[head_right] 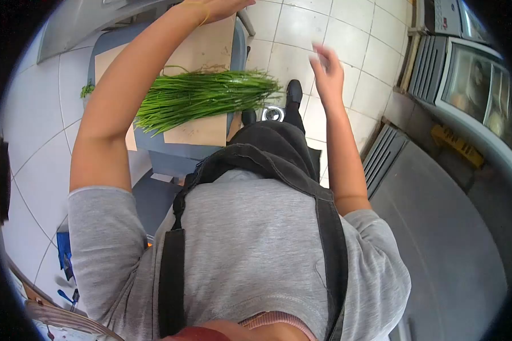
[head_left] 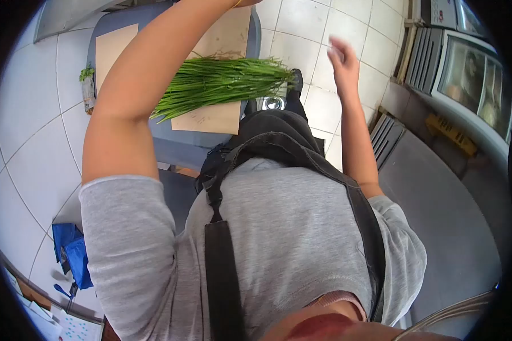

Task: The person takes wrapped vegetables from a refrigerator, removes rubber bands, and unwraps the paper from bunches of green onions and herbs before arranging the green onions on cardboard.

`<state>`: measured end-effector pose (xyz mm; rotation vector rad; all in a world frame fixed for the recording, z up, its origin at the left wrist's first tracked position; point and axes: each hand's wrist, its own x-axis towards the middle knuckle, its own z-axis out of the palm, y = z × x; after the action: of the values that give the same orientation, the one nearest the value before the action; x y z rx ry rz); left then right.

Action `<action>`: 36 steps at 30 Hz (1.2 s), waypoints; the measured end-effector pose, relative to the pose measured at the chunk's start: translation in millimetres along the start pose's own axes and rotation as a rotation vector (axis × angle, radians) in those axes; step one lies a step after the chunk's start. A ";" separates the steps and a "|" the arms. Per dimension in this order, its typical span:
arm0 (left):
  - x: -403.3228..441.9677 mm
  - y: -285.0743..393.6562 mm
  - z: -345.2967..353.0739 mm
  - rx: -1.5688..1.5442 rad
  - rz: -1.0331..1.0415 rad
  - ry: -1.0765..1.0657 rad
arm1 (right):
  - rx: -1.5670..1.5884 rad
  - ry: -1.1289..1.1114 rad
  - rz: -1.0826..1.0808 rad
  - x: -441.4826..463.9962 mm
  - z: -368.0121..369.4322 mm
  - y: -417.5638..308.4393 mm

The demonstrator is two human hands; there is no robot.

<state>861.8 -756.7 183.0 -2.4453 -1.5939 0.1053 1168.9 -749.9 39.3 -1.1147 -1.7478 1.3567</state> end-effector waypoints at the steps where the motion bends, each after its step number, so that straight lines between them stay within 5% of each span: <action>1: -18.1 10.5 -10.9 -0.018 -0.012 0.056 | 0.113 -0.022 0.296 -38.9 -16.1 40.4; 5: -120.2 57.4 -57.3 -0.086 -0.062 0.266 | 0.094 -0.007 0.925 -167.7 -52.1 114.6; 9: -247.5 107.9 -44.0 -0.242 -0.340 -0.078 | 0.725 -0.165 1.042 -198.6 9.6 81.9; 11: -284.5 130.6 -34.8 -0.302 -0.481 -0.170 | 0.953 -0.297 1.030 -196.6 57.6 87.0; 18: -309.6 139.1 -1.1 -0.223 -0.491 -0.387 | 1.541 0.052 0.688 -125.6 150.8 43.6; 25: -290.4 108.0 5.9 -0.084 -0.451 -0.475 | 1.541 0.153 0.610 -95.5 147.7 45.0; 36: -264.3 78.0 17.6 -0.197 -0.307 -0.675 | 1.920 -0.158 0.458 -129.7 112.9 44.5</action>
<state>820.3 -1025.1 132.8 -2.4017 -2.3253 0.8323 1135.5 -909.4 -31.4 -0.1619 0.2923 2.3398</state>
